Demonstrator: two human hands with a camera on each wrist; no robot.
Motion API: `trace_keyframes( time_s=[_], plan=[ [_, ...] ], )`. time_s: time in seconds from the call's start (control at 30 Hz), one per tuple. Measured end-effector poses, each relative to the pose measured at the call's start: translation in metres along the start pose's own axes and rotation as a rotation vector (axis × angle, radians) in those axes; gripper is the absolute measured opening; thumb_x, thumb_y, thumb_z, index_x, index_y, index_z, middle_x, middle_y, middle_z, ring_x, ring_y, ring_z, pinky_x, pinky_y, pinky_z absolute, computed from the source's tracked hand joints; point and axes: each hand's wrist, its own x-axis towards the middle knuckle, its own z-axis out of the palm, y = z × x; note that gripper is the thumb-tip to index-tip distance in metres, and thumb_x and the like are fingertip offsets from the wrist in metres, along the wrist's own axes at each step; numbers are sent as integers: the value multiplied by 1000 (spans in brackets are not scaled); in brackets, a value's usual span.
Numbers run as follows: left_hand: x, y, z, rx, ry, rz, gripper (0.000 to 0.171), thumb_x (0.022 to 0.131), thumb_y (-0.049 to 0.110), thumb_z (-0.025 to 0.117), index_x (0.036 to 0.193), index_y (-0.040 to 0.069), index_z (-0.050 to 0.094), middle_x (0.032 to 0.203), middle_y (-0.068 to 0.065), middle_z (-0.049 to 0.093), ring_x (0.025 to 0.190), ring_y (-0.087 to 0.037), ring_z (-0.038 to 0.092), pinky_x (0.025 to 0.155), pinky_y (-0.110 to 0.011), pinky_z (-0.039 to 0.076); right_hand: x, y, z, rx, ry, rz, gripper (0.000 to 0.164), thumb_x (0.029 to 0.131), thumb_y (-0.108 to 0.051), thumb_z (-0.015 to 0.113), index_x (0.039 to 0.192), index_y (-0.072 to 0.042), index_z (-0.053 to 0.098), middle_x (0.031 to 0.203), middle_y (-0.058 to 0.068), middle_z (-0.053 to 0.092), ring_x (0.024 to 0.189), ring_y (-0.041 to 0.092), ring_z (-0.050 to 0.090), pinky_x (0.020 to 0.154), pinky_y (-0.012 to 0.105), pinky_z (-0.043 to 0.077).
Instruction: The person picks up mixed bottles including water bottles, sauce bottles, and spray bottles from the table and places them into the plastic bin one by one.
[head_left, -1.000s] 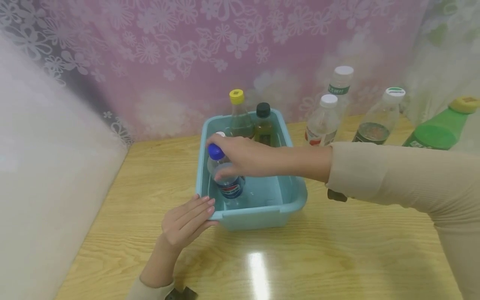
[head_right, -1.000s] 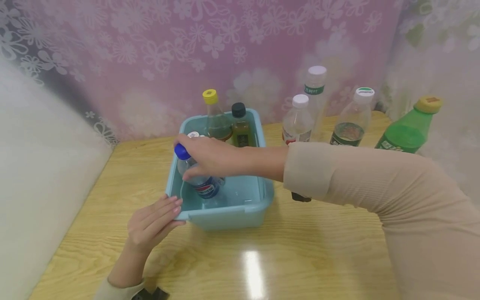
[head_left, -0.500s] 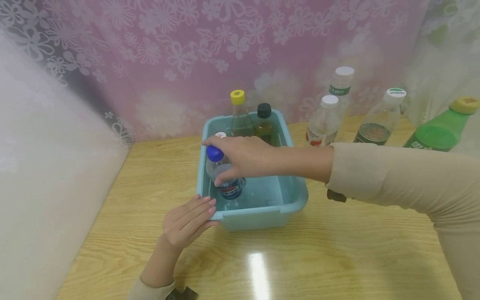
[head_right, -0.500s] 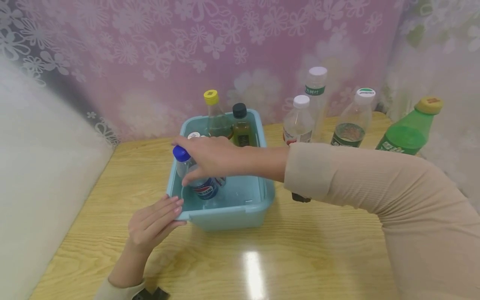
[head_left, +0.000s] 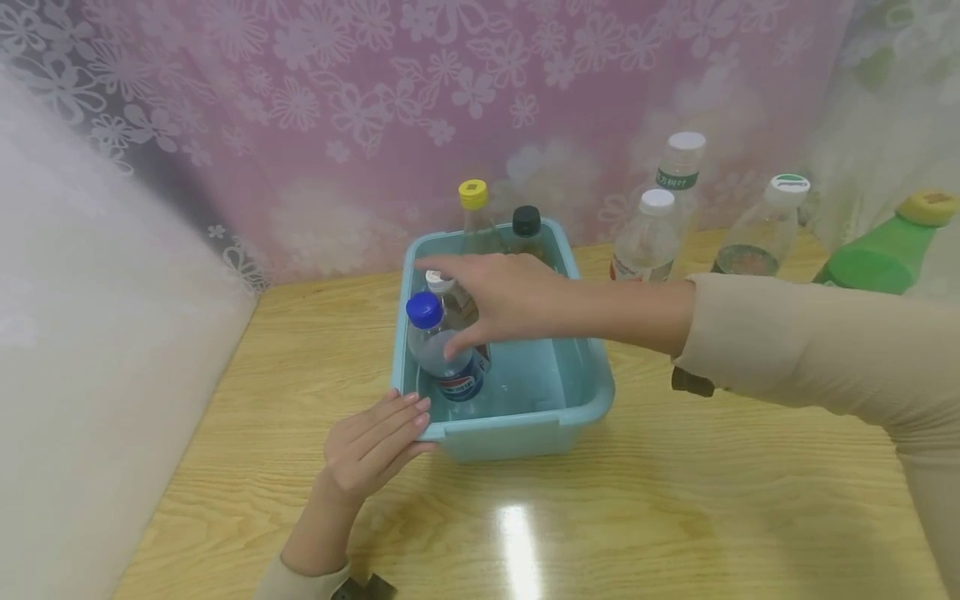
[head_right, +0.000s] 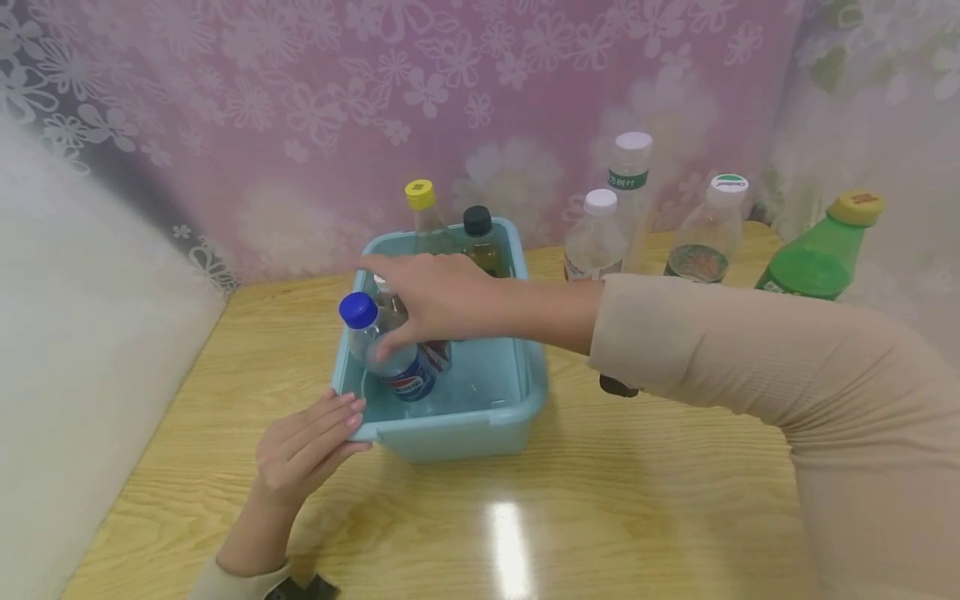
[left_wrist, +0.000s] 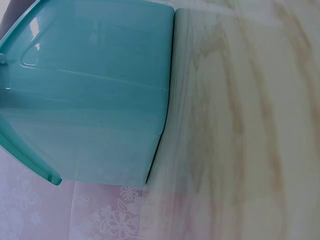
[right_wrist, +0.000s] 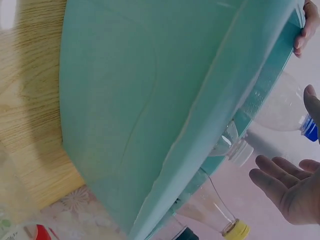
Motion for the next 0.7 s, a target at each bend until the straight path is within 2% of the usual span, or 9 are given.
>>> trace_keyframes(
  time_s=[0.07,0.13,0.2,0.3,0.37,0.43,0.53,0.7],
  plan=[
    [1,0,0,-3,5,0,18,84,16,71,78,-2,73,72,-17,71,60,-26,70,62,-34,62,-2,3,-2,-9,23,-6,98,69,-58,76,148,-25,29,101,-4,64,81,11,61,51,24,51],
    [2,0,0,-4,8,-2,18,84,16,72,78,-1,73,72,-17,71,60,-25,70,62,-34,62,-5,5,-5,-16,44,-3,95,70,-58,75,147,-25,30,104,-4,64,77,11,59,51,24,50],
    [2,0,0,-4,10,-1,18,83,16,72,78,-1,73,72,-17,71,60,-25,70,62,-34,62,-7,9,-8,-11,60,3,94,70,-58,75,147,-25,31,118,-3,63,89,12,62,55,27,52],
    [3,0,0,-1,9,-2,18,83,17,72,78,-1,73,73,-16,71,60,-25,70,63,-34,62,-11,15,-12,16,73,19,94,71,-56,76,147,-24,32,139,-1,52,112,15,59,74,32,58],
    [4,-1,0,-2,12,0,19,83,17,72,78,-1,73,73,-16,71,59,-26,69,63,-34,62,-14,19,-14,20,88,30,94,71,-55,77,147,-24,33,136,1,54,117,18,57,81,36,59],
    [3,-1,0,-3,15,2,19,83,17,73,79,-1,73,72,-16,71,59,-26,70,63,-34,62,-18,24,-16,22,110,38,93,71,-54,77,146,-23,33,133,3,57,116,20,59,84,38,58],
    [2,-1,0,-8,17,4,19,83,17,73,79,-1,73,72,-17,71,59,-26,69,63,-35,62,-24,31,-17,-14,158,40,91,71,-53,78,145,-22,35,127,5,61,108,22,62,72,38,60],
    [2,-1,0,-13,22,5,19,83,17,73,79,-2,73,72,-17,71,59,-26,69,64,-35,63,-32,44,-16,-45,196,50,92,72,-50,78,146,-16,35,136,8,54,113,25,60,70,37,60]
  ],
)
